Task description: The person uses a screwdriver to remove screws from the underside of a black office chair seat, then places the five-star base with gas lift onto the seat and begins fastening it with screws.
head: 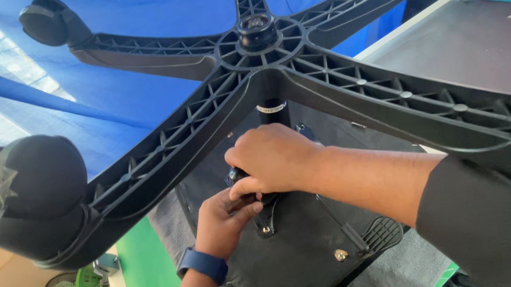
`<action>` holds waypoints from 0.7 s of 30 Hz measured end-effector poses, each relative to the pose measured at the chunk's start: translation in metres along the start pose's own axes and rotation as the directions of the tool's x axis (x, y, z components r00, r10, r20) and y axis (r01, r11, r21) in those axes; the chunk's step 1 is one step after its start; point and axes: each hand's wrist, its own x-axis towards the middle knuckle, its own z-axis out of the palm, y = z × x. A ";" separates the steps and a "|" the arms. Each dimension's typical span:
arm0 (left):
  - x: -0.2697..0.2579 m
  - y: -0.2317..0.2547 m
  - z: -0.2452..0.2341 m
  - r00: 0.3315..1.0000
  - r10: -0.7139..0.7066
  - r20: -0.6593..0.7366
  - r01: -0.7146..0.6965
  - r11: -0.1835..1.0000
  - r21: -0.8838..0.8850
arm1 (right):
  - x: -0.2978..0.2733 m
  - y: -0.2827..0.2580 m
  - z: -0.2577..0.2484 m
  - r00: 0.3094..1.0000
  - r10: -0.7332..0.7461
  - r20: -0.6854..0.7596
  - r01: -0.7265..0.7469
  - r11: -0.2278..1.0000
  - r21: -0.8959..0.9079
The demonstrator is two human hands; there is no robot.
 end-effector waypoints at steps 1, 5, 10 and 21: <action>0.000 -0.002 -0.001 0.999 -0.018 0.036 0.019 1.000 -0.025 | -0.001 -0.001 0.002 1.000 -0.009 -0.002 0.009 1.000 -0.010; 0.001 -0.004 -0.011 0.992 -0.010 0.126 0.027 0.991 -0.128 | 0.005 0.005 0.002 0.924 -0.356 -0.137 0.381 0.885 0.267; -0.006 0.004 0.003 0.991 -0.131 -0.018 0.130 0.990 -0.050 | 0.011 0.009 0.002 0.967 -0.252 -0.042 0.255 0.951 0.175; -0.029 -0.036 0.033 0.946 -0.209 -0.247 0.323 0.635 0.701 | 0.012 0.000 0.005 0.990 -0.135 0.041 0.130 0.986 0.103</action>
